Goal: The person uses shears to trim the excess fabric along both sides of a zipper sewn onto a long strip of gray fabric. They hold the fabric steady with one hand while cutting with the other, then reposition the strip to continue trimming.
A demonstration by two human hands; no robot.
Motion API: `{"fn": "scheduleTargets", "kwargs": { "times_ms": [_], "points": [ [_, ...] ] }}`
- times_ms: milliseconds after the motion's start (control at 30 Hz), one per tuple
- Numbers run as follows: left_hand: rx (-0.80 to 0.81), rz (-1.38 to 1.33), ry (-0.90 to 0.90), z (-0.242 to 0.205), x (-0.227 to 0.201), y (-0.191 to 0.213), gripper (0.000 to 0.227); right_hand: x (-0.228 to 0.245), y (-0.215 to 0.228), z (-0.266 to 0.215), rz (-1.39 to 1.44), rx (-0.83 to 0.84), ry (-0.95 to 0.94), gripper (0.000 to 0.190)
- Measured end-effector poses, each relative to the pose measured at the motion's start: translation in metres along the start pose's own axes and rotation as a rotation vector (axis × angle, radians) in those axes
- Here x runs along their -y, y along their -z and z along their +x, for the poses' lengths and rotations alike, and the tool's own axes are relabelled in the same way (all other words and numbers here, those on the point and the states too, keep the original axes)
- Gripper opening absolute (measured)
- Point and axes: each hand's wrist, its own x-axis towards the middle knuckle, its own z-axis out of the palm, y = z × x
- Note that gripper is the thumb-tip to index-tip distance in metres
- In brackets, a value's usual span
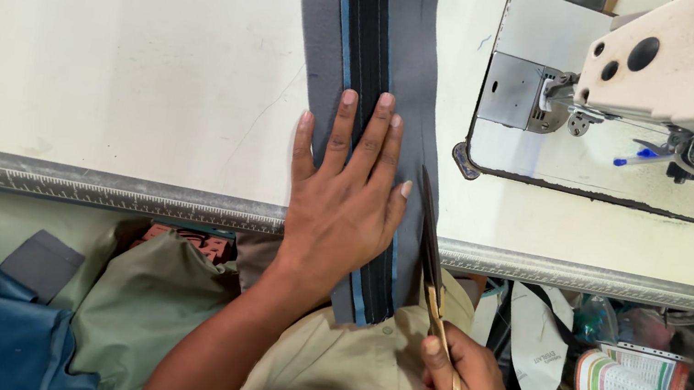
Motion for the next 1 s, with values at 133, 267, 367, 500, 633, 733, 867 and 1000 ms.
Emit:
{"fn": "scheduleTargets", "kwargs": {
  "times_ms": [133, 267, 367, 500, 633, 733, 867, 1000],
  "points": [
    [-0.010, 0.006, -0.006, 0.000, 0.000, 0.000, 0.056, 0.013, -0.004, 0.004, 0.051, -0.014, -0.024, 0.052],
    [-0.019, 0.015, -0.010, 0.000, 0.001, -0.002, 0.056, 0.019, -0.007, 0.003, 0.065, -0.024, -0.082, 0.053],
    [-0.015, 0.025, -0.007, -0.001, 0.002, -0.002, 0.055, 0.019, -0.008, 0.002, 0.062, -0.029, -0.079, 0.053],
    [-0.021, 0.032, -0.017, 0.000, 0.002, -0.001, 0.056, 0.019, -0.008, 0.000, 0.076, -0.021, -0.051, 0.054],
    [-0.017, 0.024, -0.017, -0.001, 0.003, -0.001, 0.055, 0.018, -0.008, 0.001, 0.052, -0.016, 0.025, 0.054],
    [-0.013, 0.017, -0.011, 0.001, 0.002, 0.001, 0.054, 0.020, -0.008, 0.004, 0.047, -0.029, 0.014, 0.055],
    [-0.013, 0.018, -0.011, 0.002, 0.002, 0.003, 0.055, 0.021, -0.008, 0.006, 0.026, -0.048, -0.066, 0.055],
    [-0.010, 0.016, -0.008, 0.002, 0.002, 0.002, 0.055, 0.018, -0.008, 0.007, 0.045, -0.045, -0.085, 0.052]
  ]
}}
